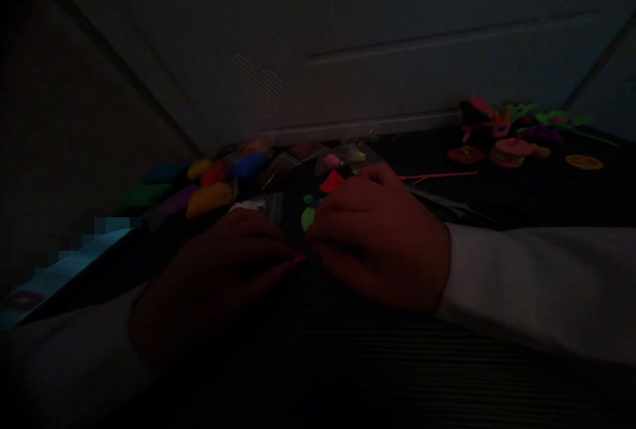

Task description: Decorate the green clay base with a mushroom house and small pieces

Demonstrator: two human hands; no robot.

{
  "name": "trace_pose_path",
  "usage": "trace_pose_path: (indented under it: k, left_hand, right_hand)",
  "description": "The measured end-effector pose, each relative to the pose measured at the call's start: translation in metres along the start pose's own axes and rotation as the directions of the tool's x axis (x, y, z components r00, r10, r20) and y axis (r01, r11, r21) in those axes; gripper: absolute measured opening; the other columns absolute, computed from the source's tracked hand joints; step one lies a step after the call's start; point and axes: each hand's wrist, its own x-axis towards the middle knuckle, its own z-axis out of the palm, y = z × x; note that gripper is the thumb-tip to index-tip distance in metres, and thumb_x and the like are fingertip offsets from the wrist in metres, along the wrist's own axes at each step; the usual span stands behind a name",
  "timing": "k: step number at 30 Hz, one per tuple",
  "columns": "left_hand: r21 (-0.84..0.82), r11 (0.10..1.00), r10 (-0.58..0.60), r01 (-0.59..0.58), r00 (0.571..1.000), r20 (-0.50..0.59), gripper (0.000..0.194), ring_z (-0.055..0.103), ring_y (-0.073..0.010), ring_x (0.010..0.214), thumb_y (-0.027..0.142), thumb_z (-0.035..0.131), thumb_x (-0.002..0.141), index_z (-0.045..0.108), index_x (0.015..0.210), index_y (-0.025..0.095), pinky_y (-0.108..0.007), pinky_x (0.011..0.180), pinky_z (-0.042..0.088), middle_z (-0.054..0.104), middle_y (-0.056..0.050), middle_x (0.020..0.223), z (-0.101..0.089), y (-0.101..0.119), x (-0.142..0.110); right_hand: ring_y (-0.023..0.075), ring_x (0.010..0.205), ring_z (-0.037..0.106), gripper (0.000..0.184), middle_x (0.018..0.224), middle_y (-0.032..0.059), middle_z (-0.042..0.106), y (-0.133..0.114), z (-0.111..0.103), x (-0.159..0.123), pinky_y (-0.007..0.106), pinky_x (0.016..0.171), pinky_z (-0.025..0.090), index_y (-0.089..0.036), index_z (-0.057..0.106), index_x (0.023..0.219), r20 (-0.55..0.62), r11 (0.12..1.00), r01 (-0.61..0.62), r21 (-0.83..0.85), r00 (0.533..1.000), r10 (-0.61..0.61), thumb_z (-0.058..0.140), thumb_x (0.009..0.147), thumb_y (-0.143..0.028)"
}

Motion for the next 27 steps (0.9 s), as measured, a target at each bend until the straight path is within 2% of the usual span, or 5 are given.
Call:
trace_pose_path:
  k: [6, 9, 12, 20, 27]
  left_hand:
    - [-0.136, 0.986, -0.094, 0.092, 0.996, -0.006, 0.010, 0.056, -0.0145, 0.081, 0.029, 0.063, 0.075, 0.070, 0.075, 0.022, -0.029, 0.077, 0.043, 0.066, 0.001, 0.081, -0.001, 0.001, 0.003]
    - [-0.292, 0.933, -0.204, 0.209, 0.978, 0.045, 0.009, 0.059, -0.0125, 0.080, 0.031, 0.066, 0.072, 0.069, 0.077, 0.024, -0.025, 0.075, 0.045, 0.067, 0.004, 0.082, -0.003, 0.002, 0.005]
    - [-0.404, 0.876, -0.252, 0.264, 0.964, 0.083, 0.007, 0.061, -0.0100, 0.076, 0.030, 0.067, 0.071, 0.069, 0.076, 0.027, -0.020, 0.072, 0.047, 0.068, 0.007, 0.081, -0.005, 0.004, 0.006]
    - [-0.480, 0.839, -0.259, 0.256, 0.964, 0.062, 0.007, 0.063, -0.0106, 0.069, 0.034, 0.066, 0.070, 0.071, 0.073, 0.031, -0.018, 0.061, 0.051, 0.069, 0.008, 0.078, -0.002, 0.003, 0.005]
    - [-0.508, 0.831, -0.252, 0.226, 0.968, 0.019, 0.007, 0.063, -0.0092, 0.063, 0.036, 0.065, 0.070, 0.071, 0.073, 0.033, -0.015, 0.053, 0.050, 0.068, 0.010, 0.074, 0.001, 0.002, 0.006]
  right_hand:
    - [0.0116, 0.081, 0.055, 0.014, 0.088, 0.0022, 0.063, -0.001, 0.004, -0.001, 0.036, 0.079, 0.034, -0.017, 0.062, 0.092, -0.005, 1.000, 0.012, 0.025, 1.000, -0.012, 0.054, 0.079, -0.016]
    - [0.0106, 0.080, 0.055, 0.014, 0.086, 0.0008, 0.063, -0.003, 0.004, -0.001, 0.033, 0.076, 0.036, -0.017, 0.061, 0.091, -0.007, 0.998, -0.008, 0.058, 1.000, 0.008, 0.055, 0.079, -0.015]
    - [0.0099, 0.081, 0.055, 0.016, 0.087, 0.0003, 0.062, -0.005, 0.003, 0.000, 0.030, 0.071, 0.038, -0.017, 0.062, 0.092, -0.008, 0.993, -0.034, 0.115, 0.999, 0.036, 0.055, 0.079, -0.015]
    - [0.0071, 0.079, 0.055, 0.015, 0.087, -0.0028, 0.062, -0.011, 0.002, -0.001, 0.026, 0.076, 0.043, -0.022, 0.065, 0.091, -0.023, 0.986, -0.111, 0.121, 0.993, 0.114, 0.054, 0.081, -0.022]
    - [0.0108, 0.078, 0.058, 0.020, 0.088, -0.0010, 0.063, -0.013, 0.000, -0.001, 0.027, 0.070, 0.048, -0.023, 0.065, 0.092, 0.015, 0.989, -0.128, 0.075, 0.992, 0.128, 0.047, 0.084, -0.025]
